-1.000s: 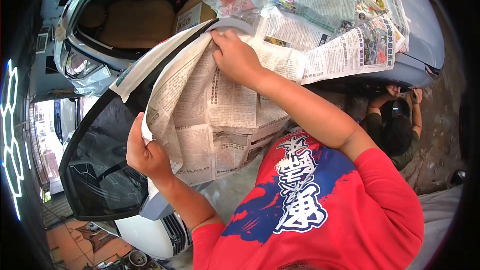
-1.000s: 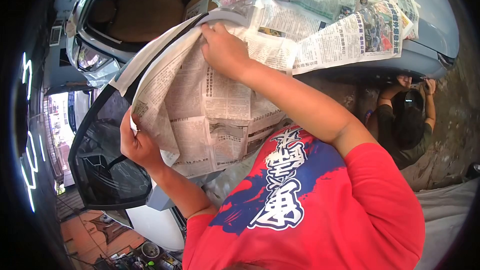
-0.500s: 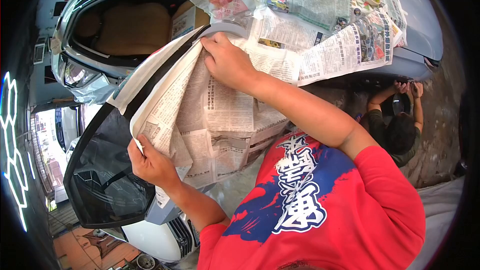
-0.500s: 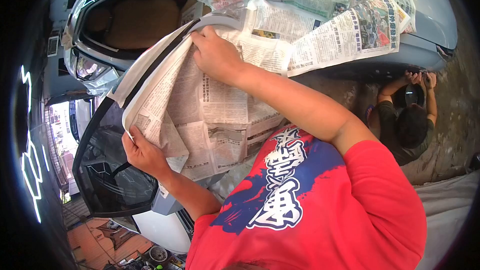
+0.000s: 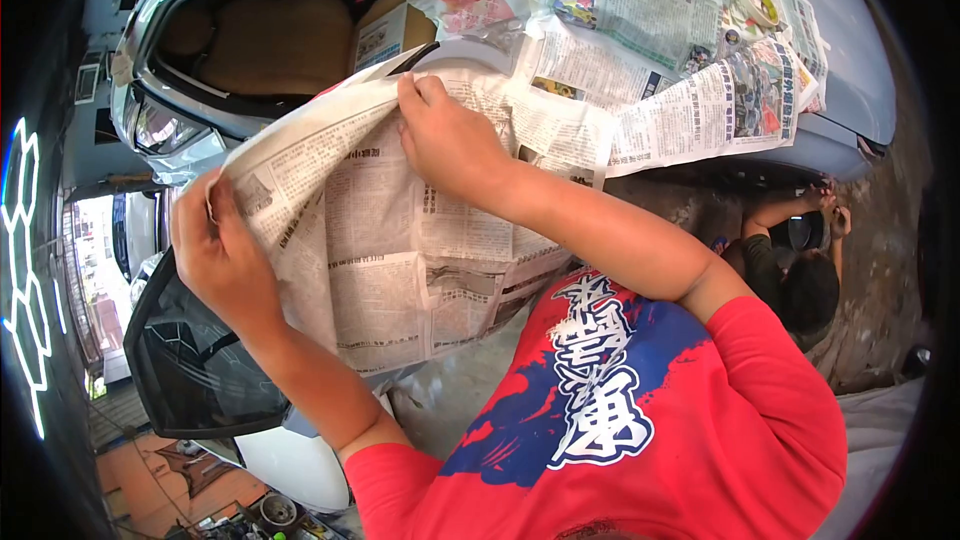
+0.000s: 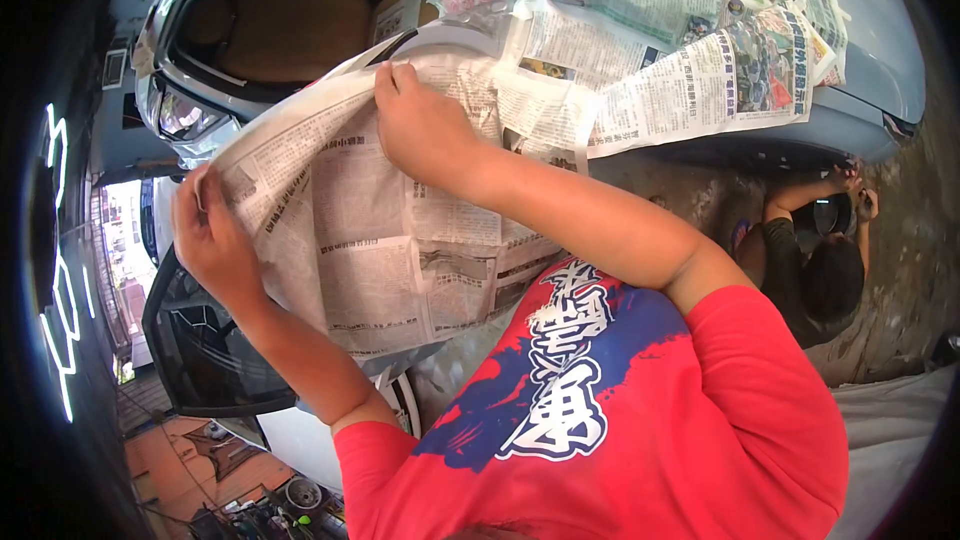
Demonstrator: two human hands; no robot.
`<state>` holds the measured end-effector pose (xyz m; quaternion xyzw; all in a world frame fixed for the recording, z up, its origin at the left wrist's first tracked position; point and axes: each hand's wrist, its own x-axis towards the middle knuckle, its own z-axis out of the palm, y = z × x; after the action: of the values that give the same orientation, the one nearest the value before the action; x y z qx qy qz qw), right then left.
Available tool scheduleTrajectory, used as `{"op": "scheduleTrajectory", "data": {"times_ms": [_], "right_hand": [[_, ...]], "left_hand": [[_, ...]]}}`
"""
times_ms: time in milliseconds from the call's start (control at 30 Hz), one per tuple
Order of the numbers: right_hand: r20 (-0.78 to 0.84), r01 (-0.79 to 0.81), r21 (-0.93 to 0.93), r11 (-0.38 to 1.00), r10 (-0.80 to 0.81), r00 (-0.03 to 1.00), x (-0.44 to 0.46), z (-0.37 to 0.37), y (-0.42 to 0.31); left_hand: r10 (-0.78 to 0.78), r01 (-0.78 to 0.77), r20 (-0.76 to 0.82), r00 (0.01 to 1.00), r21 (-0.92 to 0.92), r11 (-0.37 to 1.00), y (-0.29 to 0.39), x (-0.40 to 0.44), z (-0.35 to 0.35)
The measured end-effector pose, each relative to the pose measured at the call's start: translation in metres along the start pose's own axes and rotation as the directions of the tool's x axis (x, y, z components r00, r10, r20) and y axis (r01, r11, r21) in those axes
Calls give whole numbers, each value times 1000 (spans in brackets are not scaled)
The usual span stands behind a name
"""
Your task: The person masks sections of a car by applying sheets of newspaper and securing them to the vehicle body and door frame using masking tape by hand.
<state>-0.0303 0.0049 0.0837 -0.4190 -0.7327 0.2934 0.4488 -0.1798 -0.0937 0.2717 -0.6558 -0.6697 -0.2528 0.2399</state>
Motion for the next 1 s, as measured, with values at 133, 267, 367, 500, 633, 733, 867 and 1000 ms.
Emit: {"op": "scheduleTrajectory", "data": {"times_ms": [133, 267, 367, 500, 633, 733, 867, 1000], "right_hand": [[-48, 79, -5, 997, -79, 996, -4, 4, 1], [-16, 62, -67, 996, -63, 998, -5, 11, 4], [-39, 98, -97, 990, -102, 994, -6, 14, 7], [-53, 141, -124, 982, -148, 988, -7, 15, 16], [-48, 122, -46, 991, -124, 991, 4, -6, 13], [-227, 269, 11, 963, -260, 939, 36, -20, 10], [-91, 187, 349, 918, -165, 982, 87, -5, -8], [155, -89, 444, 892, 22, 988, 107, 7, -27]], "left_hand": [[71, -73, -32, 997, -53, 996, -13, 30, 14], [358, -353, -18, 933, 127, 927, -20, 55, 16], [416, -414, 9, 909, 131, 901, -58, 77, 25], [512, -505, -24, 858, 139, 852, -79, 105, 49], [480, -480, 17, 877, 74, 874, -88, 126, 64], [297, -310, 110, 949, 135, 941, -99, 130, 78], [251, -263, 109, 962, 121, 957, -95, 130, 81], [405, -401, 70, 912, 361, 842, -83, 129, 60]]}}
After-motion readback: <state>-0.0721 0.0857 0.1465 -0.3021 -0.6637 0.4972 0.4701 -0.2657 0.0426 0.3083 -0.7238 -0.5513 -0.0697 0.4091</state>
